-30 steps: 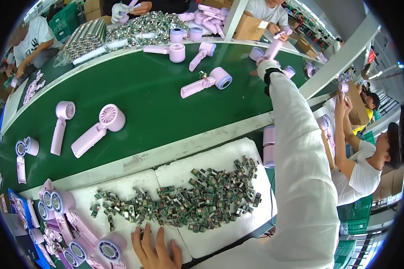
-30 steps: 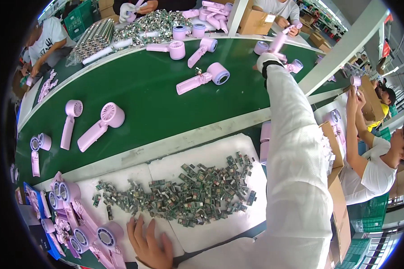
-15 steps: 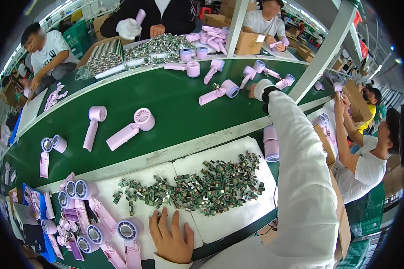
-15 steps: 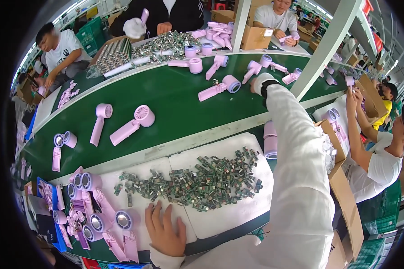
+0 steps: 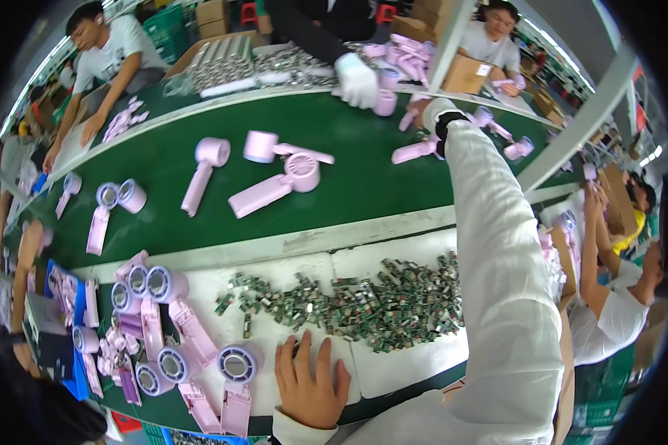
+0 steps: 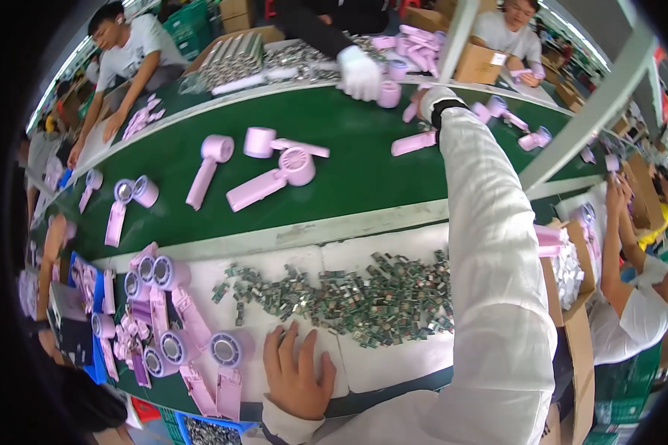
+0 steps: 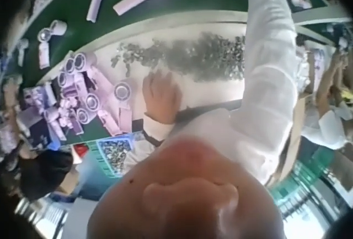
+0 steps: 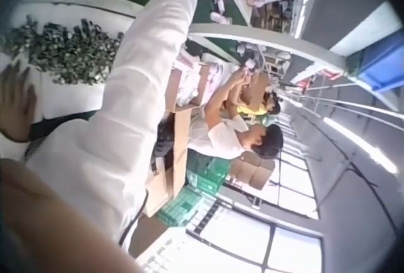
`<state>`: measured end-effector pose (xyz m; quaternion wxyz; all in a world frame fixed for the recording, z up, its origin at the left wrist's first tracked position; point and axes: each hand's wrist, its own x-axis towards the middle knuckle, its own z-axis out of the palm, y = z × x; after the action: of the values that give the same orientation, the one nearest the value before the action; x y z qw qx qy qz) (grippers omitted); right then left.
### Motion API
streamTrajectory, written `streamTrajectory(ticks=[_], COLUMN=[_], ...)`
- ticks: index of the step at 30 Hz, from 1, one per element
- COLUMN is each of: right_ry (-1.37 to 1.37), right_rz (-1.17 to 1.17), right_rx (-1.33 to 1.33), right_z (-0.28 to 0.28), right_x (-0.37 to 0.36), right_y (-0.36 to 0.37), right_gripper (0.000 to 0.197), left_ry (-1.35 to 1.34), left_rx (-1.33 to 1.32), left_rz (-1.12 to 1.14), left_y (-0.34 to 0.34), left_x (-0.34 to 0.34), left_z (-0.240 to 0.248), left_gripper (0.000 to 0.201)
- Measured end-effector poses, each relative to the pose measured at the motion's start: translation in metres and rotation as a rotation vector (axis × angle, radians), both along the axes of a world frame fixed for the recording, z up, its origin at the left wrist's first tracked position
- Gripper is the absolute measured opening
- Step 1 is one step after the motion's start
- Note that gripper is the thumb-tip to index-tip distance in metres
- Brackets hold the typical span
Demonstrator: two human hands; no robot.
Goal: Assembling small electronic components into plastic handheld fan housings on a factory production line.
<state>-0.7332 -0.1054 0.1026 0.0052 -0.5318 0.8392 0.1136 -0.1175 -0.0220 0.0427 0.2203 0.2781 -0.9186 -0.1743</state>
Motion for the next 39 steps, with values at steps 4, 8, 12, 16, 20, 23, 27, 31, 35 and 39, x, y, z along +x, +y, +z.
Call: streamTrajectory(ticks=[4,8,12,16,20,23,27,31,35,39], right_ry=[0.291,0.435,0.259,-0.518,-1.039,-1.28,-1.377,-1.516,-1.709,-1.703], right_rz=[-0.049,-0.256,-0.34,-0.27,-0.437,-0.342,-0.52,-0.55,-0.743,-0.757], right_rx=[0.176,-0.195,-0.471,-0.864,-0.803,-0.574,-0.489,-0.488,-0.666,-0.325], right_z=[-0.024,0.008,0.077,0.109,0.122,0.114,0.079,0.045,0.006,-0.005], right_x=[0.025,0.042,0.027,0.09,0.206,0.279,0.383,0.427,0.465,0.501], right_y=[-0.021,-0.014,0.053,0.085,0.156,0.224,0.259,0.266,0.254,0.243], right_gripper=[0.031,0.027,0.025,0.029,0.025,0.022,0.024,0.025,0.026,0.024], left_ry=[0.008,0.039,0.135,0.196,0.22,0.251,0.316,0.31,0.347,0.346], left_rx=[0.001,-0.009,0.016,0.029,0.016,0.043,0.124,0.168,0.114,0.091], left_rz=[0.006,0.019,0.035,0.11,0.102,0.084,0.113,0.071,0.051,0.106], left_y=[0.0,0.002,0.001,0.005,-0.001,0.004,0.011,0.009,0.017,0.026], left_x=[0.005,0.006,0.005,0.012,0.019,0.031,0.045,0.065,0.087,0.098], left_z=[-0.001,-0.002,-0.005,-0.013,-0.019,-0.014,-0.01,-0.007,-0.007,0.001], left_gripper=[0.041,0.042,0.042,0.039,0.037,0.037,0.038,0.038,0.035,0.032])
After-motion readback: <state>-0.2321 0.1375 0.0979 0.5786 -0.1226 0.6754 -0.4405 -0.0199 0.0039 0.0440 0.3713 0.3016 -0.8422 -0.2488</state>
